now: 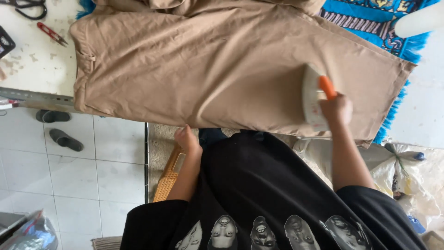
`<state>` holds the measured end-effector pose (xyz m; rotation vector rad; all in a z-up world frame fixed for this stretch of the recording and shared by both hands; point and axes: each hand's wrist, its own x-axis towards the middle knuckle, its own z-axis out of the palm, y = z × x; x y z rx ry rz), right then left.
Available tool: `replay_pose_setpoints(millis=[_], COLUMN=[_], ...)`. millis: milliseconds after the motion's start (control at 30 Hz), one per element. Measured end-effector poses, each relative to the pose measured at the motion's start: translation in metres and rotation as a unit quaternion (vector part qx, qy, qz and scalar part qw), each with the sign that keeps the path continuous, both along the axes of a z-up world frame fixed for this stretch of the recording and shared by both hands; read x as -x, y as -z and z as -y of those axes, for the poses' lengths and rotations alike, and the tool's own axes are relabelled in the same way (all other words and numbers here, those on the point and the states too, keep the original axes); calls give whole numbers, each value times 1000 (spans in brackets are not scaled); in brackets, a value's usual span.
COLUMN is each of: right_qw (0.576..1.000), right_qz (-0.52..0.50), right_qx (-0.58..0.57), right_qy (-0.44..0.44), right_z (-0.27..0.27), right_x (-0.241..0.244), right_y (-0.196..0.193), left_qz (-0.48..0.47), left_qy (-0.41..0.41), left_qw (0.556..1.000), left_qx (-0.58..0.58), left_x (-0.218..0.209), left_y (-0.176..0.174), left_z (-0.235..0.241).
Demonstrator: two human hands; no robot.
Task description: The person smooths a brown garment on a table, sprays it with water, and irons it with an electric iron. They repeatedly adjust the fabric and move the iron across different sections to remove wrinkles.
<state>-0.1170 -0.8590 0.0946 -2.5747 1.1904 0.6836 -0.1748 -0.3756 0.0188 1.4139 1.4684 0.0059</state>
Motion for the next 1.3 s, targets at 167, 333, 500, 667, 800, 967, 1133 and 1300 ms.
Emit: replay_pose_setpoints(millis=[167,333,500,667,800,967,1133,1300], right_qw=[988,977,958,923,886,856,884,912], right_qz=[58,43,21,-17,57,145,123,-44], right_qx=[-18,-137,-169,-109,-36,63,52,34], right_qy=[145,156,-231,-368,-459,-493,-447,-407], right_z=[107,115,55,-52,-138,-206,-219,-238], right_x=[29,30,13,-65,-121,-205,-251,-186], right_y=[-15,-24,-15,7,18,50,59,30], left_qz=[121,181,198,226,334,289,273,241], left_qy=[372,745,821,836,716,673,697,719], left_qw=[818,510,452,466,508,539,507,509], left_qx=[-421,-390,-289,-181,-343,-415,-427,-407], left_x=[-17,-22,-8,-18,-58,-172,-272,-311], left_y=[-26,-20,-3,-17,-11,-23,-14,12], left_z=[31,76,89,67,28,-56,-111,-165])
